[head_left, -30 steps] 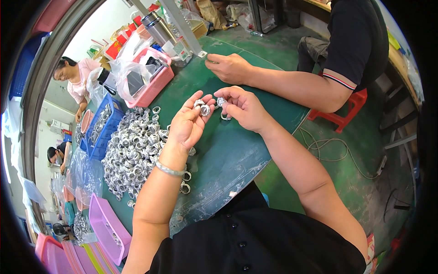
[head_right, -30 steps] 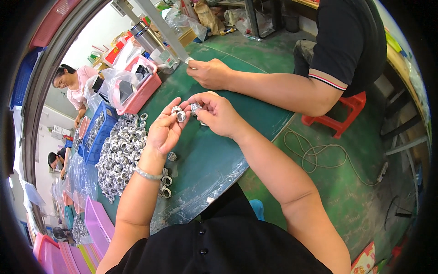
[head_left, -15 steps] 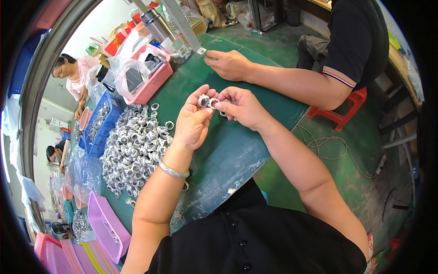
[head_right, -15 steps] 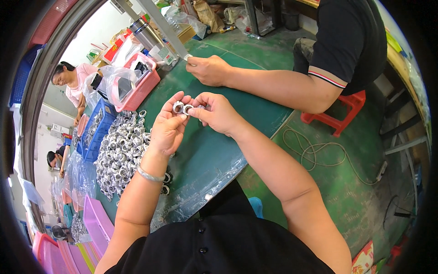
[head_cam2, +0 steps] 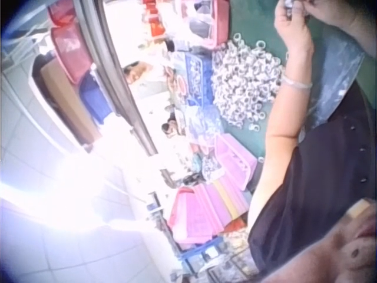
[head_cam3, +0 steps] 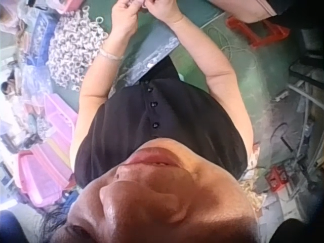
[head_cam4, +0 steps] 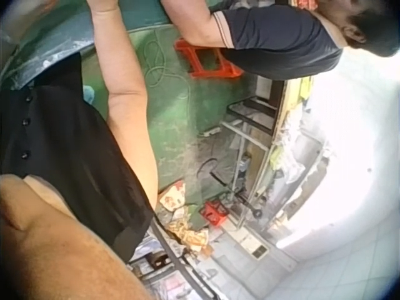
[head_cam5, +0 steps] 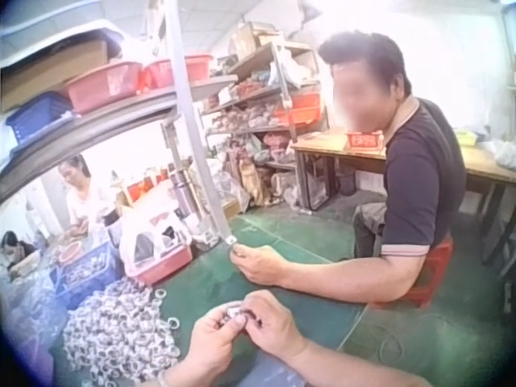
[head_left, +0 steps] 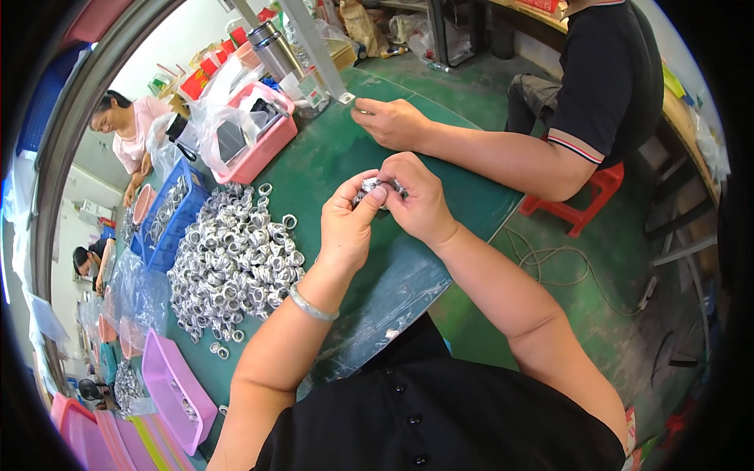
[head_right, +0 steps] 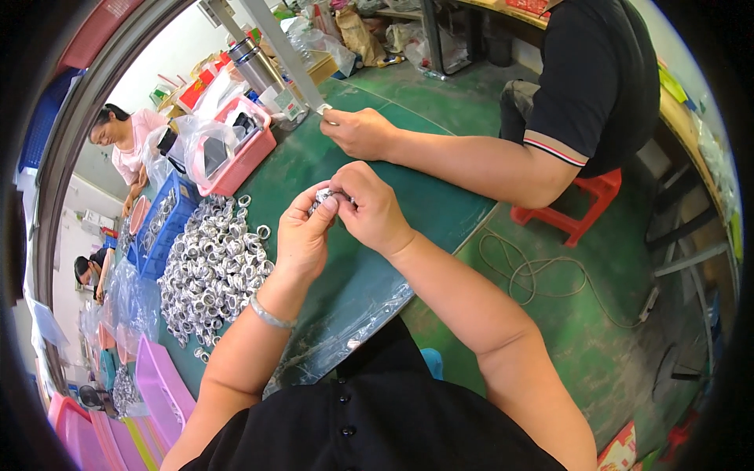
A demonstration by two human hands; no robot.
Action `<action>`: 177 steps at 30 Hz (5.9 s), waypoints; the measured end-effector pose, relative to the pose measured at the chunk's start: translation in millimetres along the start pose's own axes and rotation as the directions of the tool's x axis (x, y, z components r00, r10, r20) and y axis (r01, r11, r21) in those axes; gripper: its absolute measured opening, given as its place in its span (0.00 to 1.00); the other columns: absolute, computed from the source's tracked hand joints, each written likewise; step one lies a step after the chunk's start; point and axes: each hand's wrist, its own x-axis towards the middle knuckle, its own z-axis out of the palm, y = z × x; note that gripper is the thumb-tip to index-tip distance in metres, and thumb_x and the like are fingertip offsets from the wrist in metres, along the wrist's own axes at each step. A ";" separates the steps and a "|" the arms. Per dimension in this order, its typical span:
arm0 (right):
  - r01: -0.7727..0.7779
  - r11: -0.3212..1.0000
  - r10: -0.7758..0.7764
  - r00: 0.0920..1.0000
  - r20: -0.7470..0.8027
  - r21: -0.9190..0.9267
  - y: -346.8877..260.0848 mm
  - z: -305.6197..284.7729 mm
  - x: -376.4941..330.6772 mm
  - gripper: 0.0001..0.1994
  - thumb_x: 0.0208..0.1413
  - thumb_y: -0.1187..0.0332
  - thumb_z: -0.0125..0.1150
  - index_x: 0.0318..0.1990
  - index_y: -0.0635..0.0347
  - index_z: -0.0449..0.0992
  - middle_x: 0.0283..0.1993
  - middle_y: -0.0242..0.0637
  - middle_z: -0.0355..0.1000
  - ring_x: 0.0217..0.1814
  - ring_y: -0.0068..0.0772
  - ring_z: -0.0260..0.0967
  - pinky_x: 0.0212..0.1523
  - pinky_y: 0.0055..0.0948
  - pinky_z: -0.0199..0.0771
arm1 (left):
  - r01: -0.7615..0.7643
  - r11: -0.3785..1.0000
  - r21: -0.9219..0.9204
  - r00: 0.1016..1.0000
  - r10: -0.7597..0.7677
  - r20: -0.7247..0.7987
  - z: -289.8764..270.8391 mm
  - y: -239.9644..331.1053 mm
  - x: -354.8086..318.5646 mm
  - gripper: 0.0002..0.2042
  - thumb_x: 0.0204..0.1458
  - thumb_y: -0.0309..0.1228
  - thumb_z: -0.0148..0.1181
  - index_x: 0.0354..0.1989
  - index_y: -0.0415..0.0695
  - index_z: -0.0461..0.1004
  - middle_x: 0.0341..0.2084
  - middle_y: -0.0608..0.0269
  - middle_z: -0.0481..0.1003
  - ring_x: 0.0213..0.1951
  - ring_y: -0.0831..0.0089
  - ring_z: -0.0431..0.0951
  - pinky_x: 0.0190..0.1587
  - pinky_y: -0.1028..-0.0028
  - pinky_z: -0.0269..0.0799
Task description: The person assembles small circular metal components by picking pieces from a pile and a tray, joining them by hand, and placing the assembled units onto the work surface.
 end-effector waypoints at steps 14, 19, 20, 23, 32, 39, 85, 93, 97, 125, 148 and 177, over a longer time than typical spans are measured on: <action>-0.654 0.730 0.515 0.716 0.471 0.197 10.5 -7.3 -2.7 0.21 0.45 0.83 0.48 0.50 0.60 0.62 0.34 0.34 0.62 0.29 0.23 0.60 0.30 0.21 0.65 | -0.243 0.735 0.633 0.960 0.274 0.051 -40.4 -3.0 15.6 0.16 0.43 0.15 0.56 0.42 0.40 0.71 0.31 0.71 0.65 0.32 0.84 0.66 0.37 0.84 0.64; -0.744 0.533 0.518 0.663 0.540 0.403 19.4 -4.0 -1.0 0.24 0.47 0.84 0.46 0.54 0.62 0.54 0.40 0.37 0.62 0.33 0.20 0.59 0.33 0.19 0.64 | -0.261 0.747 0.611 0.956 0.288 0.056 -46.4 -7.3 21.6 0.16 0.40 0.17 0.59 0.40 0.40 0.72 0.29 0.68 0.66 0.30 0.80 0.67 0.35 0.82 0.65; -0.733 0.539 0.520 0.677 0.521 0.414 20.0 -3.2 -1.1 0.24 0.48 0.83 0.46 0.54 0.62 0.53 0.40 0.37 0.62 0.33 0.20 0.59 0.33 0.19 0.65 | -0.265 0.743 0.615 0.955 0.289 0.063 -47.0 -7.6 22.2 0.16 0.40 0.17 0.59 0.40 0.40 0.72 0.29 0.68 0.66 0.30 0.80 0.67 0.35 0.82 0.65; -0.707 0.564 0.519 0.705 0.484 0.426 19.9 -4.4 -0.1 0.23 0.49 0.83 0.47 0.54 0.62 0.53 0.40 0.39 0.63 0.33 0.21 0.61 0.32 0.19 0.65 | -0.265 0.733 0.627 0.956 0.287 0.068 -43.8 -6.5 23.5 0.16 0.39 0.17 0.59 0.40 0.40 0.72 0.29 0.68 0.66 0.30 0.80 0.67 0.35 0.81 0.66; -0.764 0.373 0.590 0.634 0.501 0.526 29.8 -5.2 -0.7 0.14 0.49 0.80 0.52 0.44 0.65 0.61 0.31 0.36 0.68 0.25 0.21 0.64 0.25 0.18 0.66 | -0.279 0.591 0.757 0.951 0.280 0.132 -29.3 0.2 26.2 0.16 0.41 0.16 0.57 0.41 0.38 0.72 0.30 0.69 0.67 0.30 0.82 0.67 0.34 0.82 0.66; -0.755 0.242 0.591 0.613 0.524 0.609 30.1 -2.9 -0.8 0.14 0.49 0.77 0.55 0.44 0.68 0.67 0.32 0.37 0.70 0.26 0.21 0.66 0.27 0.18 0.67 | -0.295 0.520 0.801 0.940 0.307 0.147 -29.8 1.0 29.1 0.16 0.40 0.16 0.56 0.41 0.39 0.72 0.29 0.68 0.68 0.30 0.81 0.68 0.35 0.82 0.66; -0.674 0.461 0.565 0.725 0.394 0.577 26.5 -0.4 -3.4 0.10 0.44 0.77 0.61 0.35 0.64 0.67 0.29 0.36 0.71 0.25 0.20 0.68 0.21 0.16 0.68 | -0.152 0.610 0.778 0.970 0.241 0.000 -54.2 4.3 0.0 0.18 0.39 0.18 0.60 0.43 0.38 0.71 0.27 0.70 0.70 0.28 0.84 0.66 0.31 0.84 0.64; -0.689 0.492 0.571 0.717 0.401 0.531 22.1 -0.9 -3.7 0.09 0.45 0.76 0.60 0.34 0.63 0.68 0.29 0.35 0.71 0.23 0.17 0.65 0.21 0.15 0.66 | -0.094 0.675 0.732 0.979 0.197 -0.056 -60.5 11.1 -44.7 0.17 0.40 0.17 0.59 0.42 0.39 0.72 0.27 0.70 0.70 0.27 0.83 0.67 0.31 0.84 0.65; -0.680 0.508 0.552 0.728 0.406 0.529 21.6 -0.4 -5.9 0.09 0.45 0.77 0.60 0.34 0.64 0.68 0.29 0.35 0.71 0.22 0.17 0.65 0.21 0.15 0.66 | -0.047 0.712 0.700 0.986 0.144 -0.080 -65.5 21.5 -84.0 0.16 0.38 0.17 0.61 0.39 0.39 0.73 0.24 0.71 0.65 0.27 0.81 0.64 0.31 0.82 0.63; -0.860 0.266 0.131 0.480 0.867 0.436 -204.6 210.1 -100.1 0.17 0.52 0.74 0.53 0.51 0.63 0.64 0.44 0.40 0.69 0.36 0.24 0.69 0.35 0.22 0.70 | -0.094 0.956 -0.276 0.940 -0.007 -0.341 -196.0 113.9 -321.6 0.13 0.51 0.26 0.52 0.47 0.40 0.66 0.32 0.64 0.71 0.30 0.78 0.71 0.33 0.81 0.67; -0.974 -0.141 0.297 0.129 0.946 0.177 -195.1 205.3 -110.4 0.18 0.58 0.59 0.39 0.44 0.65 0.68 0.40 0.42 0.72 0.32 0.28 0.68 0.33 0.25 0.68 | -0.008 0.697 -0.717 0.949 -0.221 -0.225 -215.3 90.2 -316.8 0.20 0.56 0.42 0.42 0.38 0.34 0.68 0.28 0.53 0.73 0.29 0.66 0.72 0.32 0.73 0.70; -0.937 -0.290 0.157 0.154 0.975 0.195 -199.3 205.2 -102.0 0.21 0.60 0.57 0.35 0.48 0.68 0.65 0.40 0.43 0.72 0.33 0.29 0.69 0.33 0.24 0.68 | 0.012 0.767 -0.641 0.958 -0.192 -0.211 -202.3 91.4 -320.9 0.16 0.54 0.35 0.41 0.41 0.35 0.67 0.31 0.54 0.74 0.33 0.66 0.75 0.37 0.72 0.72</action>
